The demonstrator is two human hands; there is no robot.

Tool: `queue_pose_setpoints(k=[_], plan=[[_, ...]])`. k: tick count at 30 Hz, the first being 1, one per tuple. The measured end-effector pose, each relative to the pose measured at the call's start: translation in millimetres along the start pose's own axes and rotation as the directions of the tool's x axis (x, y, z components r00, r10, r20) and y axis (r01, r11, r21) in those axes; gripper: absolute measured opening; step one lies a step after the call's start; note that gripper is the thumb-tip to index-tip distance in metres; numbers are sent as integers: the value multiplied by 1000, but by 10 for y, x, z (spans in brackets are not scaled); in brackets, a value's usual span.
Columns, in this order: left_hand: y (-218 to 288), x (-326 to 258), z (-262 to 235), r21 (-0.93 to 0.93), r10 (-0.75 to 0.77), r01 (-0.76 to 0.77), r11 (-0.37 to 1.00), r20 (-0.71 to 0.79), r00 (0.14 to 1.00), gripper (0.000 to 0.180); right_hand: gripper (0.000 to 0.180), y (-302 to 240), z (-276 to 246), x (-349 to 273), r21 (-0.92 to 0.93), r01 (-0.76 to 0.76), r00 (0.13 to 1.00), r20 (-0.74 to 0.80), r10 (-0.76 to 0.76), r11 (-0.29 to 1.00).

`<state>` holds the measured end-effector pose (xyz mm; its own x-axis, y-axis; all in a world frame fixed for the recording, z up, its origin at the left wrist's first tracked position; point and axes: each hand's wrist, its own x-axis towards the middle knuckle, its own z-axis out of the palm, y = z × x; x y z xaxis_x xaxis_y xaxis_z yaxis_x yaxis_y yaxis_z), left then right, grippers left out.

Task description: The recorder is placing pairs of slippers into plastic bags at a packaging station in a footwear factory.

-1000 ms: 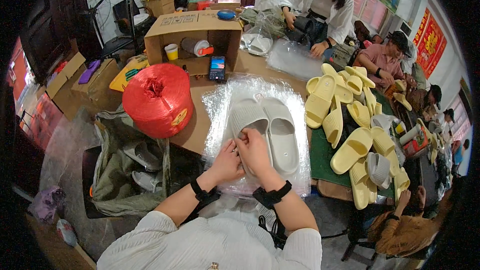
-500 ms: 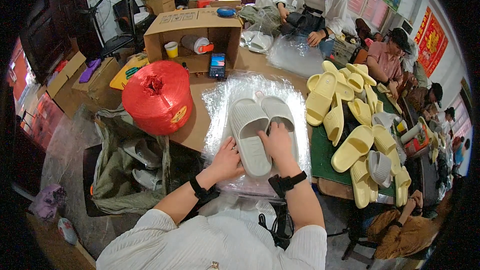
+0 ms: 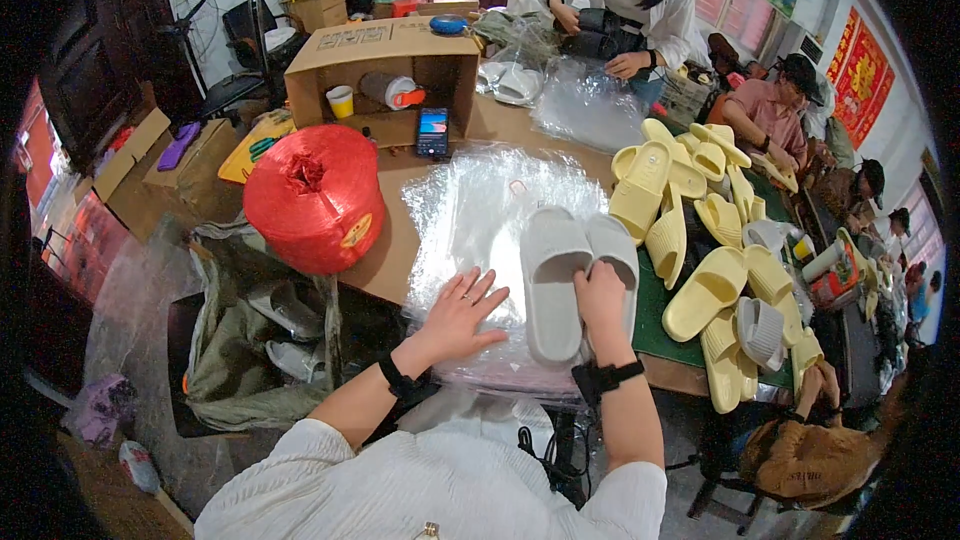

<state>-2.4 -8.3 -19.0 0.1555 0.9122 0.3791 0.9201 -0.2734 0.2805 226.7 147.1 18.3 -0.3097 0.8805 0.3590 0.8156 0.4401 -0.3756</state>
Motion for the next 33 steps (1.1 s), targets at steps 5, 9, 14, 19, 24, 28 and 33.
queue_pose_setpoints(k=[5,9,14,19,24,28,33], plan=[[-38,-9,-8,-8,-8,9,1000,23,1000,82,31,167,-451,-484,47,-96,995,3,96,994],[-14,72,-197,-17,-31,34,999,144,989,99,27,242,-893,-973,210,-194,978,-37,207,958],[-19,195,-233,-33,-16,19,999,89,996,92,27,386,-1318,-1610,526,-198,932,-159,324,827],[275,28,-342,-164,143,-127,978,90,986,83,34,439,-1321,-1918,678,-112,899,-243,365,726],[226,-282,-223,-81,47,-38,996,109,993,79,31,277,-1118,-1845,739,-86,905,-223,363,668],[175,-202,-210,-16,32,-31,999,79,996,81,30,94,-987,-1777,753,-97,920,-181,348,650],[158,34,-230,-103,46,-43,994,26,999,85,30,-30,-949,-1750,743,-132,930,-136,341,656]])
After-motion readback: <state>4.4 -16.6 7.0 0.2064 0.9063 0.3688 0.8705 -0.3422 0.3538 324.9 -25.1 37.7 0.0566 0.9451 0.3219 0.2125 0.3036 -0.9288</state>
